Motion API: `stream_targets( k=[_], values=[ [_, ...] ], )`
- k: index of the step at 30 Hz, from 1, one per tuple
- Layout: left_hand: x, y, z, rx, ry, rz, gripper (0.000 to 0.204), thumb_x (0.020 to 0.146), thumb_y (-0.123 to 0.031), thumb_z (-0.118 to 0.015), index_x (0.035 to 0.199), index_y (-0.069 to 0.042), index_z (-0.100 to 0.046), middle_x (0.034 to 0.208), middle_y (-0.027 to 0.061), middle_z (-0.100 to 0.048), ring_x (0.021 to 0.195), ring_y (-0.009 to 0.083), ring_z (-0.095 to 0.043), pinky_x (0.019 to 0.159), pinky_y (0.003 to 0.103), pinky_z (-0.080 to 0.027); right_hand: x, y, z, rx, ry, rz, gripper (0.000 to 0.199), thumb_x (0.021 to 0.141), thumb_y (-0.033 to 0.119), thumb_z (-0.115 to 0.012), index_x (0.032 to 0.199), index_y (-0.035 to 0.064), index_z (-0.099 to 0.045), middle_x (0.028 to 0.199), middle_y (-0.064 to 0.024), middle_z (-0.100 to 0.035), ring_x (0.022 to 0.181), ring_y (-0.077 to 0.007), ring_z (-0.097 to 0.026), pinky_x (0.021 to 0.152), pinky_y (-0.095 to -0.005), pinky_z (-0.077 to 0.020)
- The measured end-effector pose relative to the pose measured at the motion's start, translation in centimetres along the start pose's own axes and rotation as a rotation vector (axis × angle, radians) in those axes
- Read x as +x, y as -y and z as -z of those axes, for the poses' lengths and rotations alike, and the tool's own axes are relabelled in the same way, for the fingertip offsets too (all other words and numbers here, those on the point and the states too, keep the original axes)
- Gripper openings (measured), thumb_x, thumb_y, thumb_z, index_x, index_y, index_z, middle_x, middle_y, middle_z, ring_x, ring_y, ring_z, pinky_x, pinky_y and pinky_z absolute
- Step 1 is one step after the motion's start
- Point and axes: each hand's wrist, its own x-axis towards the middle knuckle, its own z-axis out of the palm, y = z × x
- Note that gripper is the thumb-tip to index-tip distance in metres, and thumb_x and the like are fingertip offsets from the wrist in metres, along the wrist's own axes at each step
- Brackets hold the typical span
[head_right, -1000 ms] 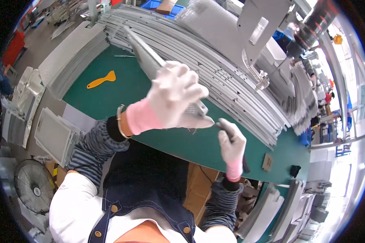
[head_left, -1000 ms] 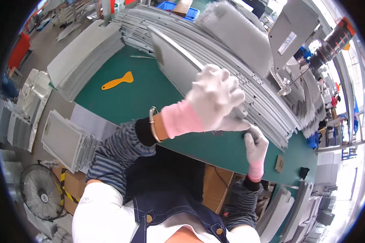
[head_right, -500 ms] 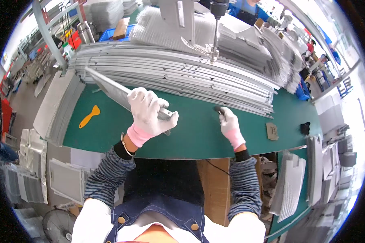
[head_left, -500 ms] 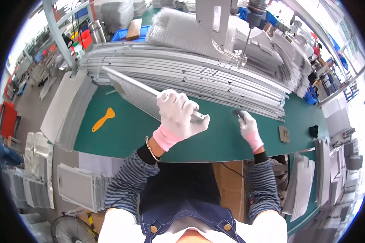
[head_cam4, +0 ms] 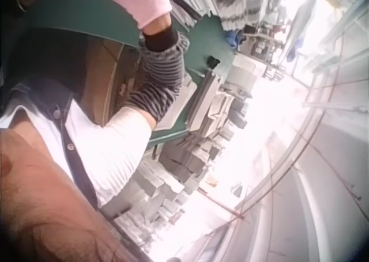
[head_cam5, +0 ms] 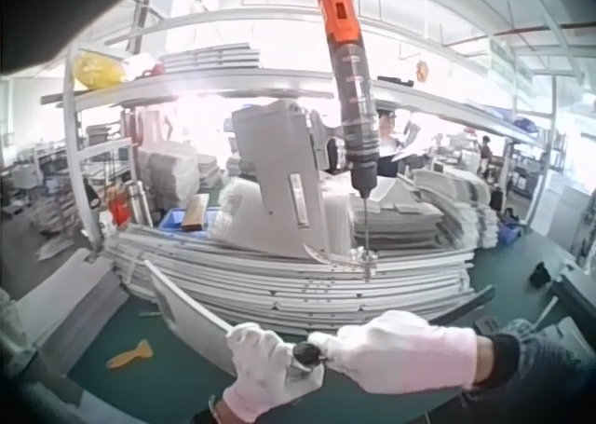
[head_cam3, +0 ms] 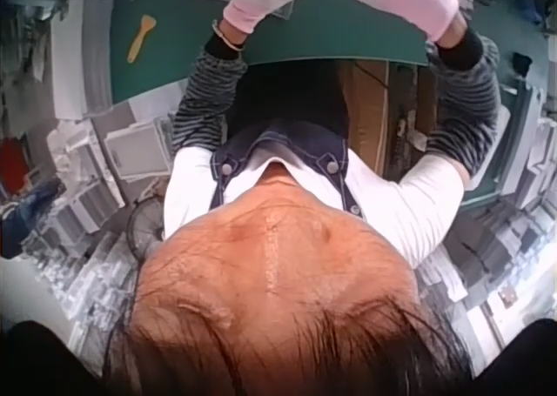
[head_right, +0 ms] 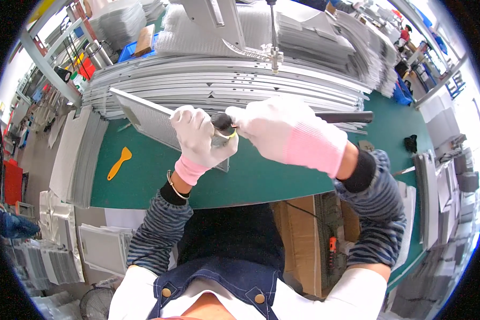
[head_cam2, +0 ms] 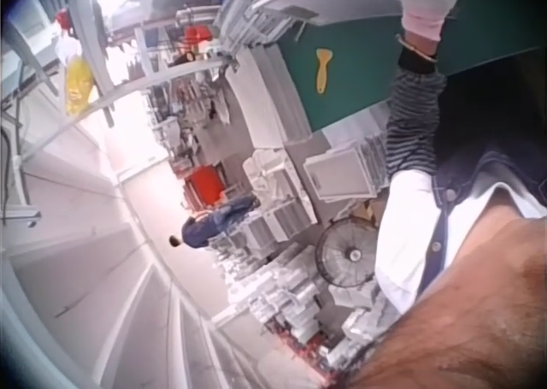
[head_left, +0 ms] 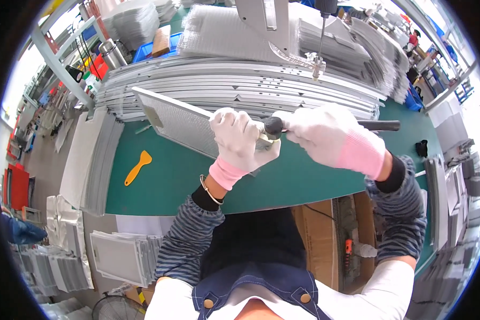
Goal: The worker is assembling a metal mesh filter into a frame and using a pneumatic screwdriver to secure it.
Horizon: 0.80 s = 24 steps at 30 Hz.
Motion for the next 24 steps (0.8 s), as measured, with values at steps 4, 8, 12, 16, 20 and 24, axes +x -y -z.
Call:
stream_targets(
  k=[4, 8, 12, 16, 20, 24],
  values=[
    [0.1, 0.4, 0.6, -0.003, -0.001, -0.022, 0.034, 0.057, -0.028, -0.075, 0.076, -0.013, -0.052, 0.072, 0.0063, -0.045, 0.074, 0.0271, -0.046, 0.076, 0.043, -0.034, 0.7, 2.6, 4.4, 0.304, -0.432, -0.333, 0.017, 0.088, 0.012, -0.057, 0.099, 0.0023, -0.064, 0.076, -0.0113, -0.060, 0.069, -0.0258, -0.062, 0.063, -0.0354, -0.0520],
    [0.1, 0.0, 0.0, -0.038, -0.016, -0.013, 0.033, 0.057, -0.029, -0.074, 0.075, -0.014, -0.051, 0.072, 0.0061, -0.044, 0.074, 0.0270, -0.045, 0.076, 0.043, -0.034, -0.9, 0.9, -0.5, 0.129, 0.045, -0.068, 0.020, 0.084, 0.007, -0.059, 0.104, 0.0045, -0.064, 0.074, -0.0110, -0.058, 0.070, -0.0284, -0.061, 0.059, -0.0372, -0.0486],
    [0.2, 0.3, 0.0, -0.002, -0.027, -0.024, 0.032, 0.059, -0.031, -0.073, 0.075, -0.014, -0.051, 0.073, 0.0059, -0.043, 0.075, 0.0274, -0.046, 0.077, 0.043, -0.034, -1.3, 1.1, 0.6, 0.138, -0.503, 0.039, 0.021, 0.086, 0.006, -0.059, 0.107, 0.0061, -0.061, 0.074, -0.0101, -0.060, 0.058, -0.0300, -0.060, 0.054, -0.0371, -0.0486],
    [-0.2, 0.3, 0.2, -0.052, 0.029, 0.011, 0.033, 0.059, -0.031, -0.074, 0.076, -0.013, -0.053, 0.075, 0.0061, -0.045, 0.076, 0.0275, -0.047, 0.078, 0.044, -0.035, -3.1, 2.1, -2.3, 0.238, -0.014, -0.212, 0.026, 0.087, 0.007, -0.058, 0.113, 0.0087, -0.060, 0.079, -0.0147, -0.063, 0.065, -0.0326, -0.064, 0.056, -0.0392, -0.0502],
    [-0.6, 0.7, 0.5, -0.020, -0.010, -0.010, 0.034, 0.058, -0.030, -0.076, 0.077, -0.014, -0.054, 0.076, 0.0047, -0.046, 0.078, 0.0274, -0.047, 0.078, 0.044, -0.035, -7.5, 1.4, -6.9, 0.491, -0.216, -0.517, 0.024, 0.095, 0.004, -0.053, 0.116, 0.0064, -0.064, 0.070, -0.0100, -0.056, 0.056, -0.0178, -0.052, 0.056, -0.0287, -0.0452],
    [0.1, -0.5, 0.5, -0.047, -0.018, 0.007, 0.035, 0.057, -0.029, -0.076, 0.079, -0.015, -0.053, 0.075, 0.0040, -0.044, 0.079, 0.0274, -0.047, 0.078, 0.045, -0.034, -15.4, -2.8, -17.0, 0.353, -0.202, -0.690, 0.019, 0.092, 0.010, -0.055, 0.105, 0.0006, -0.065, 0.072, -0.0200, -0.061, 0.066, -0.0340, -0.060, 0.064, -0.0388, -0.0482]
  ],
)
